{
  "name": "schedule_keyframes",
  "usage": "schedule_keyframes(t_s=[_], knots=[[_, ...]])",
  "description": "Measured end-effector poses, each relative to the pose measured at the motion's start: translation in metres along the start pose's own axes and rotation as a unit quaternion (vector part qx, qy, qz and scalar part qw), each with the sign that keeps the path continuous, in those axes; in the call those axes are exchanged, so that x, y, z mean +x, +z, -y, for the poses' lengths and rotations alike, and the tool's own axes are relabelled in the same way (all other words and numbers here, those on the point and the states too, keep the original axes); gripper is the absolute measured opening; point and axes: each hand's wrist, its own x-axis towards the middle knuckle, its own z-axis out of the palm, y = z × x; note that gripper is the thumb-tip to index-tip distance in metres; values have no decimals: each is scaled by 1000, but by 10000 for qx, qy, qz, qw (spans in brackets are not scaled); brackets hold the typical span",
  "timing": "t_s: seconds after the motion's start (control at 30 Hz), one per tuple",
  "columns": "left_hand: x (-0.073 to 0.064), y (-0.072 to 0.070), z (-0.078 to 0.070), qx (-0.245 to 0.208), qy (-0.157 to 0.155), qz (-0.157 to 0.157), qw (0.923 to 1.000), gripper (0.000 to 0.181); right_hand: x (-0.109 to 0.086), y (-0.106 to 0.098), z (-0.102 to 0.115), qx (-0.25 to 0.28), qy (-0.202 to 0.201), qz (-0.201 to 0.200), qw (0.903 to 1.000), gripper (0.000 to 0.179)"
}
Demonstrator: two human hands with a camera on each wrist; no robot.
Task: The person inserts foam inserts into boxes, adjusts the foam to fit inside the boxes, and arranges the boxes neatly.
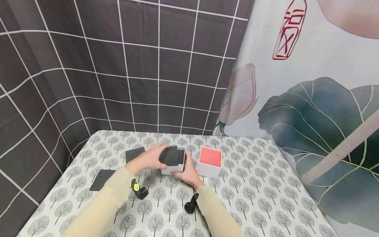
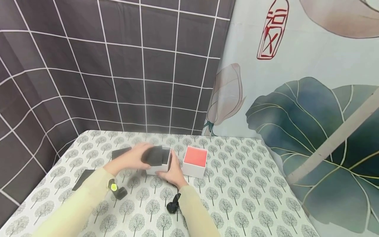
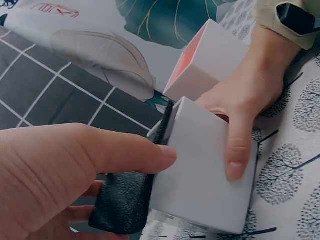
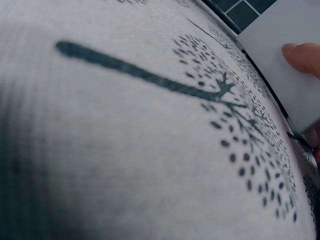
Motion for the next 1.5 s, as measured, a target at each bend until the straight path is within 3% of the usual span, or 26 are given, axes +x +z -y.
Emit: schedule_keyframes(t_s=[0.23, 0.33, 0.57, 0.67, 0.8, 1.0, 1.1, 1.37, 1.5], knots=[[16, -4, -9, 286, 229, 385, 9986, 71, -3, 1, -5, 103, 487, 95, 9987, 111], [22, -4, -9, 341, 233, 514, 9978, 67, -1, 5, -22, 30, 507, 48, 9987, 115], [28, -7, -10, 350, 190, 724, 9966, 64, 5, 6, -28, 6, 432, 102, 9990, 117], [30, -7, -13, 288, 229, 771, 9963, 63, 6, 8, -40, -103, 407, 49, 9991, 119], [32, -5, -14, 258, 270, 843, 9957, 62, 5, 7, -34, -124, 447, 58, 9989, 118], [36, -2, -12, 355, 258, 940, 9946, 62, 2, 0, -3, 116, 218, 106, 9996, 111], [38, -2, -12, 331, 336, 952, 9943, 61, 2, -1, 1, 65, 117, 100, 9999, 108], [41, -2, -10, 174, 367, 1098, 9931, 59, 9, 8, -34, -43, 142, 19, 9999, 113], [41, 0, -5, 67, 521, 1100, 9925, 56, 9, 9, -37, 39, 144, -4, 9999, 113]])
